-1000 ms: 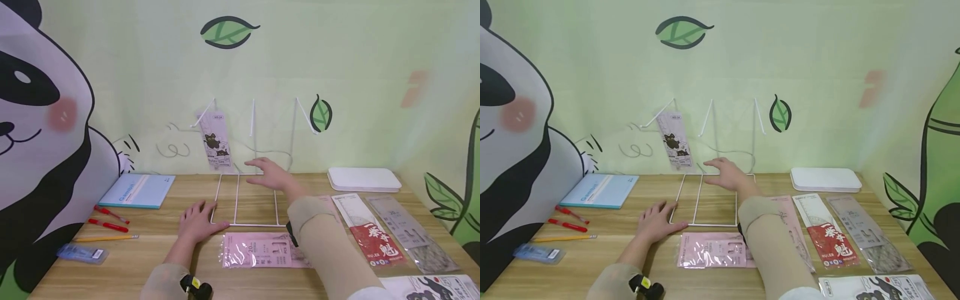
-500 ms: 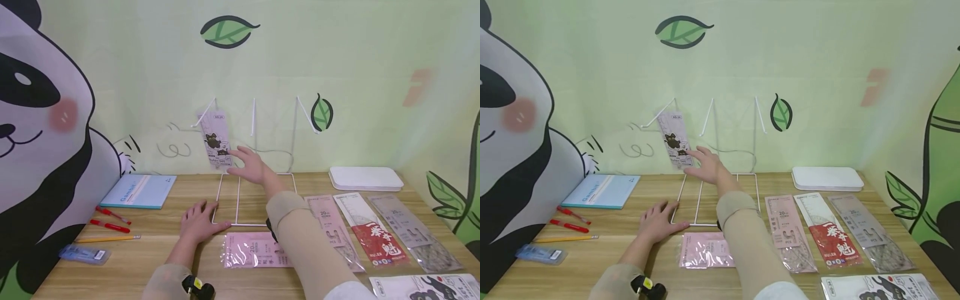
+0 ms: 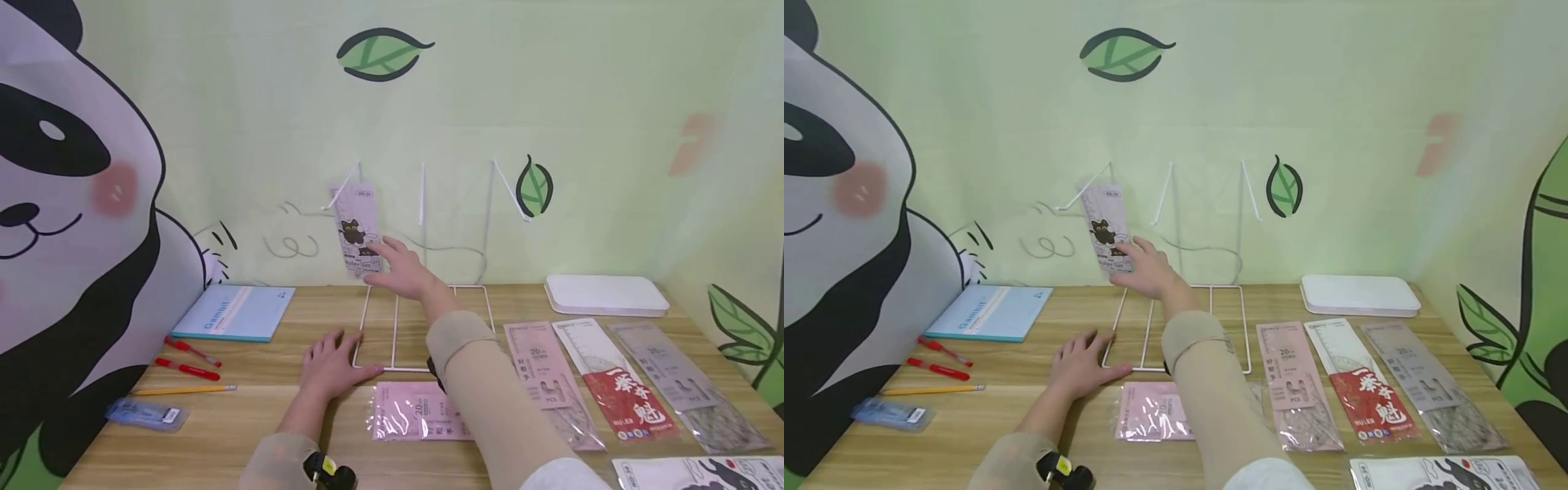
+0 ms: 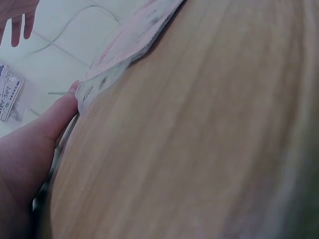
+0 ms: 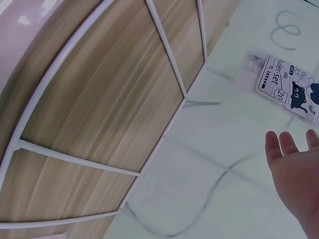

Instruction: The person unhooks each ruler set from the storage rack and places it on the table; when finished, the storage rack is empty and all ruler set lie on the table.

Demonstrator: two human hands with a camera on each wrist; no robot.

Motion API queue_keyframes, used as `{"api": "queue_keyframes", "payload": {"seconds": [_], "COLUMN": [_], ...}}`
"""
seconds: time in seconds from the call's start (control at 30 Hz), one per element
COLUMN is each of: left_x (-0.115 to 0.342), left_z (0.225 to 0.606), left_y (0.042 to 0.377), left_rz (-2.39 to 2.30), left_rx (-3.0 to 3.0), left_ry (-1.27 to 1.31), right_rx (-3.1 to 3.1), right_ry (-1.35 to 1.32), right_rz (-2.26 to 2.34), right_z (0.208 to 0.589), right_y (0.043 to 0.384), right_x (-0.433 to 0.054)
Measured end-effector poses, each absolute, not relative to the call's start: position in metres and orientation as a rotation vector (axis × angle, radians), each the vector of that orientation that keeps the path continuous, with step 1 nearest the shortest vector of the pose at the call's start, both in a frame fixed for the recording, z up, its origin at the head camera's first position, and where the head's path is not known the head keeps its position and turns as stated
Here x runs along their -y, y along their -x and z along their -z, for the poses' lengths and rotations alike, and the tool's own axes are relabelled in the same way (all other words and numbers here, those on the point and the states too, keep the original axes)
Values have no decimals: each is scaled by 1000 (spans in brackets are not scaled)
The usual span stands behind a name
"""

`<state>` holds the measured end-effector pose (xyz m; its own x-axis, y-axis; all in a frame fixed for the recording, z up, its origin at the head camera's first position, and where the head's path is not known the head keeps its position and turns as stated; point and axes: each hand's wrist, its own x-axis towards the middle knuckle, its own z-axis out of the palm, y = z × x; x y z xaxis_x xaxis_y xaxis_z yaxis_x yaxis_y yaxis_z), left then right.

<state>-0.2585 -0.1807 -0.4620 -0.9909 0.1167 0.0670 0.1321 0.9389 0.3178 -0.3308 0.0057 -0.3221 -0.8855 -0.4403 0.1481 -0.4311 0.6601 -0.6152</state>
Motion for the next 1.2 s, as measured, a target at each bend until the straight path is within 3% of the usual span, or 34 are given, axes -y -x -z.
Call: {"api": "queue_keyframes", "payload": {"seconds": [0.8, 1.2], "left_x": [180, 179], "left_z": [464, 462], "left_y": [258, 260], "left_rz": [525, 521], "left_rx": [3040, 3042], "left_ry": [197, 192], "right_rx": [-2871, -2852], "right_ry": [830, 875], "right_rz": [895, 1341], "right_z": [314, 326], "right_y": [328, 320], "right_x": [-1, -18]}}
